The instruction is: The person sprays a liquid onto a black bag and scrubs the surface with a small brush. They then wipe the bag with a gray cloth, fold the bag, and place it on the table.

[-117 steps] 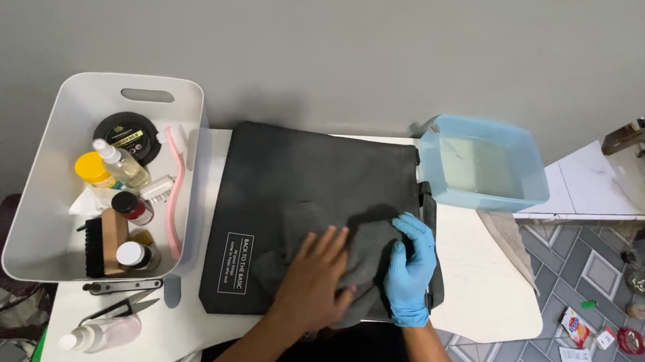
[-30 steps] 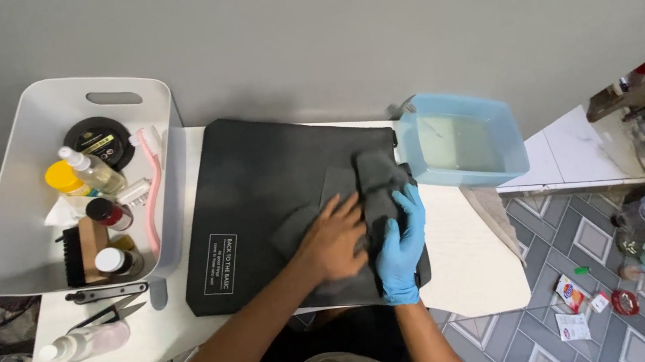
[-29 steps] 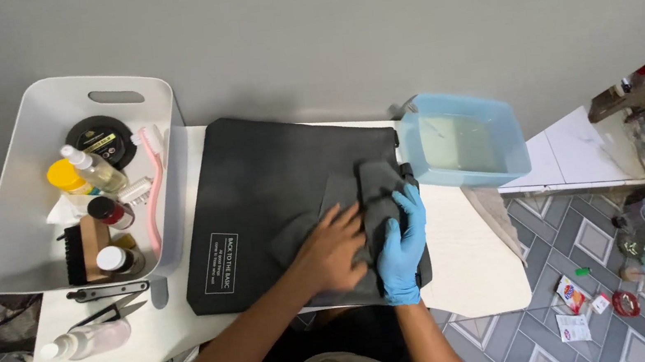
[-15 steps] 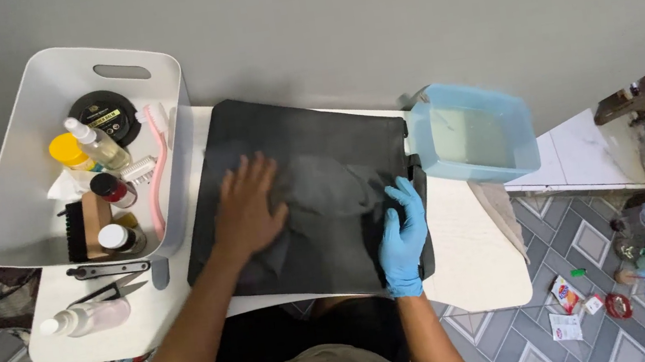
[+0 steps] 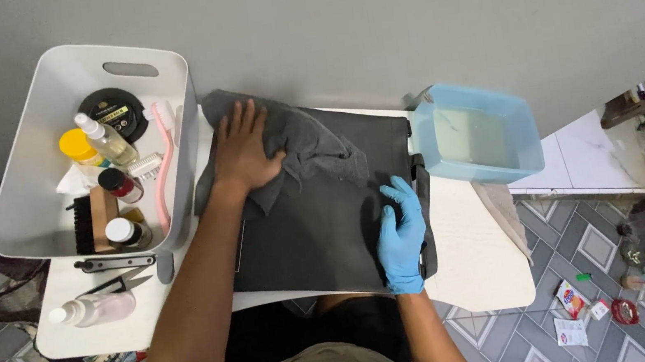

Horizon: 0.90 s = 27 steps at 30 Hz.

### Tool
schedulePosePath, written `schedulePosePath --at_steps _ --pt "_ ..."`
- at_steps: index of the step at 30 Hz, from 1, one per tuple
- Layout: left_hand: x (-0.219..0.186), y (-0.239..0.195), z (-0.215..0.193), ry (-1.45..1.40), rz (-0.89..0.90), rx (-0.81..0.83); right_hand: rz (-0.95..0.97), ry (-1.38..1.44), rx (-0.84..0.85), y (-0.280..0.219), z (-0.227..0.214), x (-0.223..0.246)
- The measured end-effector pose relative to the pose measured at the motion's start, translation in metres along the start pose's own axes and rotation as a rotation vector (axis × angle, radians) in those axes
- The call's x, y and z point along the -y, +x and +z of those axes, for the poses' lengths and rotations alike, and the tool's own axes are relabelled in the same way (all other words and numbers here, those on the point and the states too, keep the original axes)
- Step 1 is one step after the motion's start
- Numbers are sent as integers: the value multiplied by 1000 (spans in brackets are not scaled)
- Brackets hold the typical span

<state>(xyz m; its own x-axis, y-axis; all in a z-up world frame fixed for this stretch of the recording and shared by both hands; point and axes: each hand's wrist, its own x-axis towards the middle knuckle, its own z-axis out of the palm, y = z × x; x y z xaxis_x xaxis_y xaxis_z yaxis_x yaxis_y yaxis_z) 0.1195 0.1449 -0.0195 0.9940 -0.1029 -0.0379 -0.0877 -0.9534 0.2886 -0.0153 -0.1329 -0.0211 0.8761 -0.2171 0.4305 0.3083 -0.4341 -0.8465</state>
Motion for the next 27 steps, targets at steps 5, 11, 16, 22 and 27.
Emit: schedulePosePath --at_steps 5,11,16,22,27 --pt "-33 -62 -22 -110 57 95 8 4 16 0 -3 -3" --pt "-60 -153 -28 -52 207 167 -10 -20 22 1 -3 -2" --pt "-76 -186 -15 -130 367 164 -24 -11 35 0 -2 1" --pt "-108 -165 10 -238 531 143 -2 26 37 -2 0 0" --pt "-133 -118 42 -253 558 149 22 45 33 -2 -4 8"
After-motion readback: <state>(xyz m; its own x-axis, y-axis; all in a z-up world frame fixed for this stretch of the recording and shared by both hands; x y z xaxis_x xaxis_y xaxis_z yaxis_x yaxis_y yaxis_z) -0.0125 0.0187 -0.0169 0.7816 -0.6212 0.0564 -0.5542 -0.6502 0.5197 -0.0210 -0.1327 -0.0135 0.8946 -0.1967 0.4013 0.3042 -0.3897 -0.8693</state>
